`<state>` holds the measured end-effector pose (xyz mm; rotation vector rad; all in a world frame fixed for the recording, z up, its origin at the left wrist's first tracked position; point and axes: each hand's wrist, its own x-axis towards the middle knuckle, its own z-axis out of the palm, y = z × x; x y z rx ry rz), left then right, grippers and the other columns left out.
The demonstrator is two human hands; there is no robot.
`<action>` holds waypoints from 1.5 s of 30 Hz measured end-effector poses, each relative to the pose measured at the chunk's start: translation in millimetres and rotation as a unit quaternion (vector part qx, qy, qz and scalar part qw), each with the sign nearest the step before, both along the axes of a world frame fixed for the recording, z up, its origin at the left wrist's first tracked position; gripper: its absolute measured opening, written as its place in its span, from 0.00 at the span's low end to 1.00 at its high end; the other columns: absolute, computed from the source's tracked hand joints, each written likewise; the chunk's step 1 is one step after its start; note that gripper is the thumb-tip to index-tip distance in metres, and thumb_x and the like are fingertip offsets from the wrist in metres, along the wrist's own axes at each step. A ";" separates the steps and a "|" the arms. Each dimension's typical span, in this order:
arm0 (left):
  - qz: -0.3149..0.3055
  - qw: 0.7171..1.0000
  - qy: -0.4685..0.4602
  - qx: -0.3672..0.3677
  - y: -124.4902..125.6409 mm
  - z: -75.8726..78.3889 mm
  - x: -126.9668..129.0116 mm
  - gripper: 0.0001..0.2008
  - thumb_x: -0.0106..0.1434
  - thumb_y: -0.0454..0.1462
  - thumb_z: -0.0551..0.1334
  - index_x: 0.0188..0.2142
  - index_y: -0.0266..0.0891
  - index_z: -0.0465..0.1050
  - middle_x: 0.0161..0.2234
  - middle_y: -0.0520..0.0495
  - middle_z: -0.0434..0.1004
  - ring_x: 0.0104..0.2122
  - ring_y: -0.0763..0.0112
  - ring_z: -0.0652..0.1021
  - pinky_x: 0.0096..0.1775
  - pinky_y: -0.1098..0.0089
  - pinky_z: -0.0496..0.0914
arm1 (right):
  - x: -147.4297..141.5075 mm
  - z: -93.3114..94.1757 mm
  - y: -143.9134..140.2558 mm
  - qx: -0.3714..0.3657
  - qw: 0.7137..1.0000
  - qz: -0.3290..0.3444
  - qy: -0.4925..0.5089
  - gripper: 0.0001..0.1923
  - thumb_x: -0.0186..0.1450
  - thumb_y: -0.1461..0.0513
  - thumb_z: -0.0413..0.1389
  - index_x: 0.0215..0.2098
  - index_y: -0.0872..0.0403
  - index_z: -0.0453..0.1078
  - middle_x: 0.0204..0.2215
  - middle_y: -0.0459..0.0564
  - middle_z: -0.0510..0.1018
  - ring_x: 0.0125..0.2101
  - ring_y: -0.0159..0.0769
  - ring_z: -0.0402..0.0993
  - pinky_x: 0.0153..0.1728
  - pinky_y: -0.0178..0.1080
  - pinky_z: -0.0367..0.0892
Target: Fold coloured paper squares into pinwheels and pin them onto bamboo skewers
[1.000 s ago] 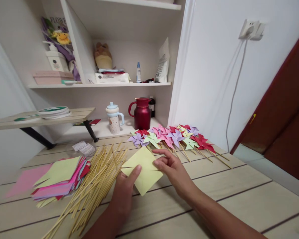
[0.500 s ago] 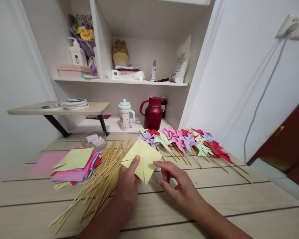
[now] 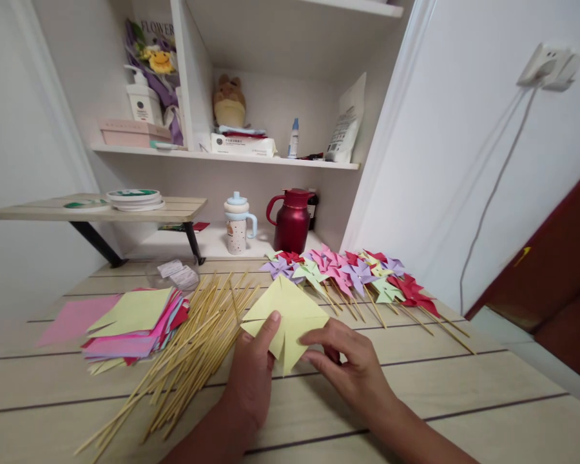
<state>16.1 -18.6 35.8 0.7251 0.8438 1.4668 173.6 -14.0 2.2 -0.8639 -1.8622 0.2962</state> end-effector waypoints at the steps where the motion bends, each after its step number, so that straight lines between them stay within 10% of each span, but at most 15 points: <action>1: 0.017 1.000 0.018 0.005 -0.5 2.5 -0.4 0.05 0.47 0.37 0.69 0.27 0.40 0.79 0.33 0.45 0.84 0.50 0.53 0.77 0.54 0.62 0.68 | -0.3 0.4 -0.4 -0.002 1.000 0.003 0.005 0.04 0.62 0.63 0.62 0.36 0.53 0.78 0.22 0.45 0.69 0.21 0.31 0.63 0.23 0.33 0.59; 8: 0.020 0.999 0.044 -0.011 -3.7 7.4 1.3 0.04 0.46 0.38 0.70 0.24 0.41 0.80 0.30 0.46 0.83 0.50 0.53 0.77 0.57 0.61 0.66 | -0.5 6.9 -1.8 -0.068 0.997 -0.021 0.043 0.07 0.64 0.60 0.61 0.29 0.52 0.77 0.22 0.45 0.74 0.22 0.31 0.63 0.24 0.34 0.57; 15: -0.070 0.997 -0.027 0.030 4.5 -21.5 7.3 0.17 0.55 0.41 0.69 0.44 0.37 0.79 0.45 0.42 0.82 0.48 0.59 0.79 0.51 0.65 0.70 | 0.7 3.7 4.2 -0.191 0.969 -0.083 0.130 0.10 0.61 0.57 0.62 0.26 0.54 0.74 0.16 0.38 0.57 0.20 0.29 0.53 0.22 0.33 0.52; 22: -0.130 0.991 0.022 0.024 6.9 -32.4 4.6 0.15 0.62 0.45 0.63 0.41 0.36 0.80 0.38 0.43 0.83 0.40 0.61 0.80 0.40 0.68 0.71 | 0.8 5.1 6.4 -0.218 0.959 -0.091 0.155 0.13 0.59 0.54 0.62 0.24 0.55 0.72 0.17 0.38 0.55 0.20 0.29 0.51 0.23 0.34 0.50; 45: -0.051 0.989 0.130 0.039 4.8 -21.5 7.6 0.11 0.55 0.41 0.68 0.33 0.35 0.80 0.28 0.44 0.82 0.30 0.63 0.79 0.40 0.66 0.70 | 2.3 9.5 4.4 -0.195 0.966 -0.093 0.143 0.13 0.59 0.55 0.62 0.23 0.55 0.72 0.16 0.38 0.56 0.19 0.29 0.53 0.22 0.34 0.52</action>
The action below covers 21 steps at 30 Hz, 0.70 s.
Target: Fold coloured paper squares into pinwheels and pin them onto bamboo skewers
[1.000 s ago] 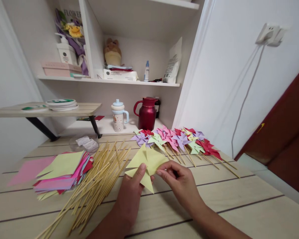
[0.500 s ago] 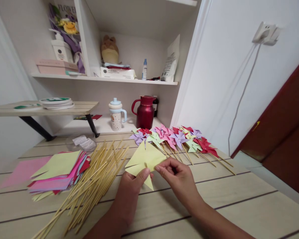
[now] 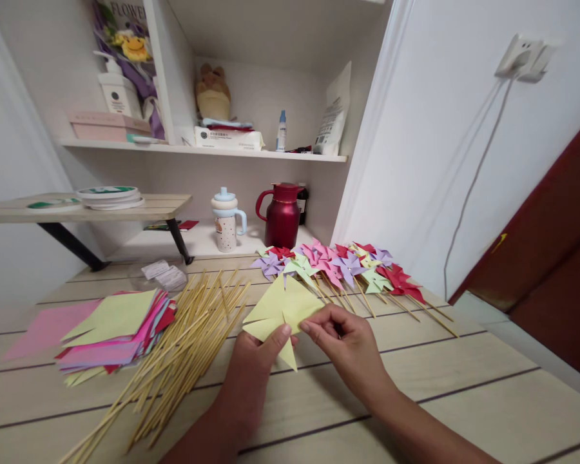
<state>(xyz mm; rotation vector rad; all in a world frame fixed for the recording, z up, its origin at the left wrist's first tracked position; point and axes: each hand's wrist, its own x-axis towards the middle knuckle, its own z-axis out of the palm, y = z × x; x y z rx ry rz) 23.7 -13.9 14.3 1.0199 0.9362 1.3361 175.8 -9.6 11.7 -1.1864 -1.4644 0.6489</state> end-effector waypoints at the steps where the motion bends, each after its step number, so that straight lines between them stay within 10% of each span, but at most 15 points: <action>1: 0.004 1.000 0.001 0.000 -0.7 1.4 0.3 0.11 0.55 0.41 0.68 0.33 0.35 0.81 0.29 0.44 0.83 0.30 0.63 0.79 0.40 0.66 0.70 | -0.3 -0.1 -0.1 0.000 1.000 0.001 0.000 0.12 0.59 0.55 0.62 0.24 0.55 0.72 0.16 0.38 0.56 0.19 0.29 0.53 0.22 0.34 0.52; 7: 0.030 0.999 0.018 -0.012 -3.6 5.9 0.4 0.12 0.52 0.41 0.69 0.34 0.35 0.82 0.30 0.44 0.83 0.30 0.60 0.80 0.38 0.66 0.71 | -0.2 -1.2 0.2 0.004 1.000 0.009 -0.015 0.11 0.59 0.56 0.63 0.26 0.55 0.74 0.16 0.38 0.56 0.19 0.29 0.53 0.22 0.34 0.53; 14: 0.020 0.990 0.137 0.018 9.6 -6.4 -9.2 0.11 0.53 0.42 0.68 0.21 0.37 0.79 0.25 0.45 0.81 0.32 0.59 0.79 0.35 0.68 0.69 | 16.6 12.0 4.1 0.102 0.993 -0.056 -0.013 0.22 0.61 0.57 0.62 0.53 0.48 0.69 0.28 0.43 0.65 0.29 0.34 0.64 0.33 0.38 0.64; 18: 0.023 0.983 0.181 0.013 9.2 -2.4 -8.3 0.09 0.50 0.40 0.67 0.18 0.38 0.78 0.20 0.48 0.78 0.22 0.66 0.75 0.26 0.71 0.65 | 25.1 20.9 7.0 0.098 0.995 -0.003 -0.030 0.31 0.58 0.55 0.65 0.59 0.43 0.65 0.49 0.52 0.67 0.45 0.42 0.66 0.47 0.45 0.64; 21: 0.018 0.978 0.205 0.017 5.3 3.1 -5.5 0.08 0.48 0.39 0.67 0.16 0.39 0.77 0.16 0.50 0.75 0.17 0.70 0.69 0.22 0.72 0.60 | 27.3 22.9 7.9 0.046 0.997 0.050 -0.029 0.34 0.56 0.54 0.66 0.59 0.45 0.66 0.46 0.51 0.69 0.43 0.41 0.68 0.44 0.44 0.66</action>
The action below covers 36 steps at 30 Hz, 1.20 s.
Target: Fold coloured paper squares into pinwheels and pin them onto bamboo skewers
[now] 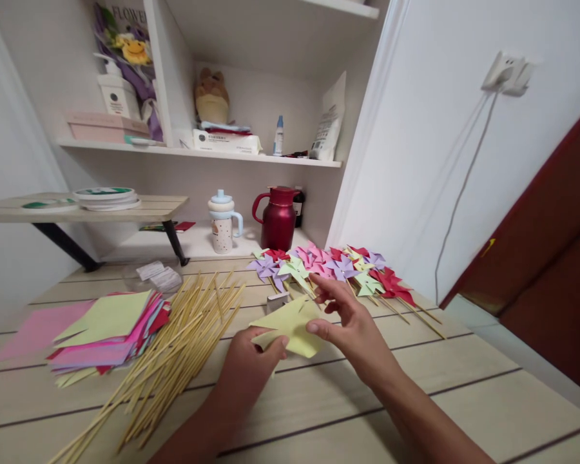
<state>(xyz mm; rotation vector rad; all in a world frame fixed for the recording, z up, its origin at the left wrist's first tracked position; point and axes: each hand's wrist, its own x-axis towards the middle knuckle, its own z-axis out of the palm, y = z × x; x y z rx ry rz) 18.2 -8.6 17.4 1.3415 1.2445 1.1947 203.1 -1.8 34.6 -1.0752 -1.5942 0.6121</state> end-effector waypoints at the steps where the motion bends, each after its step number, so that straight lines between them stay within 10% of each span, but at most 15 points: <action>1: -0.005 1.000 0.011 0.007 -1.1 1.2 0.6 0.09 0.48 0.39 0.67 0.15 0.40 0.77 0.15 0.50 0.74 0.17 0.70 0.69 0.22 0.71 0.60 | 0.1 0.1 -0.1 -0.020 1.000 0.019 -0.002 0.33 0.55 0.54 0.67 0.58 0.46 0.68 0.42 0.50 0.70 0.40 0.40 0.68 0.41 0.42 0.66; 12: -0.018 0.986 0.089 0.143 1.9 -2.4 -3.2 0.05 0.50 0.37 0.68 0.20 0.46 0.81 0.19 0.48 0.78 0.23 0.63 0.75 0.33 0.66 0.68 | -1.8 -1.2 -3.2 -0.104 0.992 0.067 -0.019 0.12 0.56 0.58 0.65 0.21 0.56 0.71 0.23 0.43 0.67 0.25 0.31 0.64 0.24 0.33 0.57; 19: -0.039 0.992 0.046 0.108 2.4 -1.8 -7.7 0.07 0.55 0.41 0.67 0.28 0.41 0.81 0.31 0.45 0.81 0.34 0.61 0.78 0.38 0.67 0.70 | -10.3 -2.1 -5.3 -0.174 0.978 0.068 0.088 0.09 0.54 0.60 0.66 0.26 0.56 0.74 0.23 0.44 0.74 0.24 0.32 0.69 0.24 0.33 0.62; 25: 0.076 0.978 -0.177 0.083 16.3 -21.0 -5.0 0.34 0.52 0.50 0.69 0.56 0.39 0.68 0.41 0.44 0.76 0.36 0.66 0.77 0.39 0.67 0.71 | -18.1 -8.8 2.2 -0.196 0.914 0.037 0.352 0.20 0.49 0.58 0.71 0.39 0.57 0.78 0.36 0.54 0.83 0.33 0.39 0.77 0.34 0.39 0.71; 31: 0.000 0.980 -0.196 0.021 17.0 -47.0 11.7 0.33 0.45 0.55 0.71 0.46 0.38 0.76 0.47 0.35 0.78 0.45 0.53 0.77 0.44 0.61 0.70 | -21.3 -10.5 2.8 -0.167 0.891 0.012 0.421 0.21 0.50 0.58 0.71 0.40 0.56 0.77 0.37 0.54 0.84 0.32 0.38 0.77 0.32 0.37 0.70; 36: -0.059 0.965 -0.256 0.008 7.9 -39.1 19.6 0.33 0.44 0.50 0.73 0.48 0.37 0.75 0.43 0.35 0.81 0.44 0.50 0.79 0.44 0.59 0.72 | -30.6 -22.4 -0.1 -0.193 0.902 0.030 0.386 0.19 0.50 0.58 0.71 0.38 0.58 0.77 0.32 0.53 0.83 0.28 0.37 0.75 0.31 0.38 0.69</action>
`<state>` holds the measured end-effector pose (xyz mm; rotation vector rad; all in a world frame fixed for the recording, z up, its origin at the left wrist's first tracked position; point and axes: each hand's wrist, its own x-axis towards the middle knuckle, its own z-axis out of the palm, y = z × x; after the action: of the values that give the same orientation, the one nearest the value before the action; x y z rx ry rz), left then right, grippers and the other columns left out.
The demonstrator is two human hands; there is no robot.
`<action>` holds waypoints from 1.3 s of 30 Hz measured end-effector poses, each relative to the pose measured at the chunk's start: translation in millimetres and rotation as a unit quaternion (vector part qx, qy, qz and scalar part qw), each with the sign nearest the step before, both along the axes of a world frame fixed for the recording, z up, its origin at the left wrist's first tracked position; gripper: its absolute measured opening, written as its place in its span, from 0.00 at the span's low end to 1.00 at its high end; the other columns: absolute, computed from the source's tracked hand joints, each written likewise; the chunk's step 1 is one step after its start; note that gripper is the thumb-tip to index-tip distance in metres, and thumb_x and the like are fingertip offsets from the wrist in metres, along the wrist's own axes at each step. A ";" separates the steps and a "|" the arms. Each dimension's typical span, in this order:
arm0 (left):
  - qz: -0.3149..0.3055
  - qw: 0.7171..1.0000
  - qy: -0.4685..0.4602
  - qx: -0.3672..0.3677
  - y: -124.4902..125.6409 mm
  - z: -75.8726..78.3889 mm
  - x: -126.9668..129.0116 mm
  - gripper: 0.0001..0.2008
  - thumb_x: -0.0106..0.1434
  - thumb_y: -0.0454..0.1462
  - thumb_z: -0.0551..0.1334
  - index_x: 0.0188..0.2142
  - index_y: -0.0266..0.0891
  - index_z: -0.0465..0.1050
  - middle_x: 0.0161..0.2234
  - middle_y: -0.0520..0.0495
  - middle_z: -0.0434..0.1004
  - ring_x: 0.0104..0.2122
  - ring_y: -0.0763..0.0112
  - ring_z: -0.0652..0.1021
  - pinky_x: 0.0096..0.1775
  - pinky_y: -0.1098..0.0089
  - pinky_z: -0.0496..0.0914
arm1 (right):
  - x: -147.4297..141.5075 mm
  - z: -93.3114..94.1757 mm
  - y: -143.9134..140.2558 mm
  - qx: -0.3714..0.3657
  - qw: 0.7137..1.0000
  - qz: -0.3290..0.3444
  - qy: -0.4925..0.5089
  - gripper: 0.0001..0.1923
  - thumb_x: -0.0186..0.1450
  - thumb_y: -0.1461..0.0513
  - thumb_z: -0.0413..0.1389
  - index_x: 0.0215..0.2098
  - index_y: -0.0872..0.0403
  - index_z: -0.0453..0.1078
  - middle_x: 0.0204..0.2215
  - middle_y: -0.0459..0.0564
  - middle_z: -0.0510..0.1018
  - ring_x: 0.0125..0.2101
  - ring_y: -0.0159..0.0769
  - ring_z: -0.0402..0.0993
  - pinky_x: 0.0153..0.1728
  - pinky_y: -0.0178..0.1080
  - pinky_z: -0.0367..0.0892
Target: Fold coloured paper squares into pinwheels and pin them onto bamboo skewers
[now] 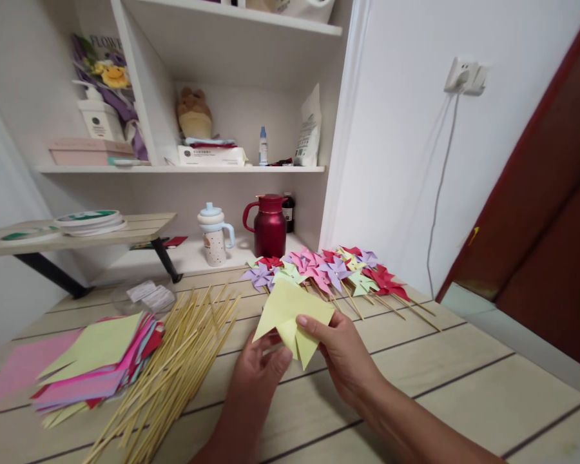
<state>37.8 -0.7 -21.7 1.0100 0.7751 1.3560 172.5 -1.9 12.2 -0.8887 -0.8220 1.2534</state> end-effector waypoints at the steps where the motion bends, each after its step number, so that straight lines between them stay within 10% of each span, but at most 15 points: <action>1: -0.002 1.000 -0.009 -0.001 -2.3 5.2 0.1 0.32 0.46 0.48 0.73 0.49 0.36 0.75 0.43 0.36 0.82 0.44 0.50 0.79 0.43 0.60 0.73 | -2.4 -2.1 -0.9 -0.005 1.000 0.008 -0.005 0.19 0.50 0.58 0.71 0.37 0.58 0.77 0.30 0.52 0.83 0.27 0.36 0.74 0.31 0.39 0.69; 9: 0.074 0.994 -0.002 -0.081 -20.6 37.6 -3.8 0.23 0.50 0.34 0.71 0.47 0.36 0.77 0.36 0.42 0.85 0.41 0.57 0.82 0.47 0.62 0.74 | -14.3 -4.1 -8.4 -0.021 0.997 0.065 0.020 0.18 0.50 0.59 0.71 0.37 0.58 0.77 0.33 0.54 0.84 0.29 0.37 0.76 0.31 0.37 0.69; 23: 0.087 0.991 0.032 -0.095 -21.6 41.0 -8.9 0.17 0.52 0.38 0.71 0.42 0.35 0.80 0.36 0.43 0.85 0.36 0.60 0.83 0.41 0.67 0.75 | -15.6 -4.4 -11.5 -0.025 0.996 0.081 -0.014 0.17 0.57 0.53 0.66 0.35 0.58 0.74 0.26 0.50 0.78 0.25 0.34 0.71 0.26 0.35 0.64; 33: 0.106 0.987 0.030 -0.113 -17.0 31.8 -9.4 0.13 0.55 0.38 0.69 0.38 0.33 0.80 0.35 0.43 0.85 0.35 0.60 0.83 0.38 0.68 0.75 | 5.5 9.7 -12.0 0.127 0.985 -0.044 -0.105 0.19 0.63 0.54 0.60 0.52 0.42 0.65 0.49 0.47 0.72 0.50 0.41 0.68 0.52 0.44 0.62; 39: 0.077 0.993 0.028 -0.084 -19.5 36.2 -7.4 0.14 0.54 0.37 0.69 0.40 0.33 0.80 0.36 0.42 0.85 0.35 0.60 0.83 0.37 0.69 0.75 | 20.0 24.0 -14.7 0.201 0.946 0.027 -0.252 0.08 0.61 0.58 0.63 0.37 0.47 0.70 0.55 0.50 0.69 0.57 0.47 0.63 0.57 0.50 0.57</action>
<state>30.4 -20.2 14.5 0.8729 1.0087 1.3724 192.5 -16.6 36.2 -0.8619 -1.4603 0.8577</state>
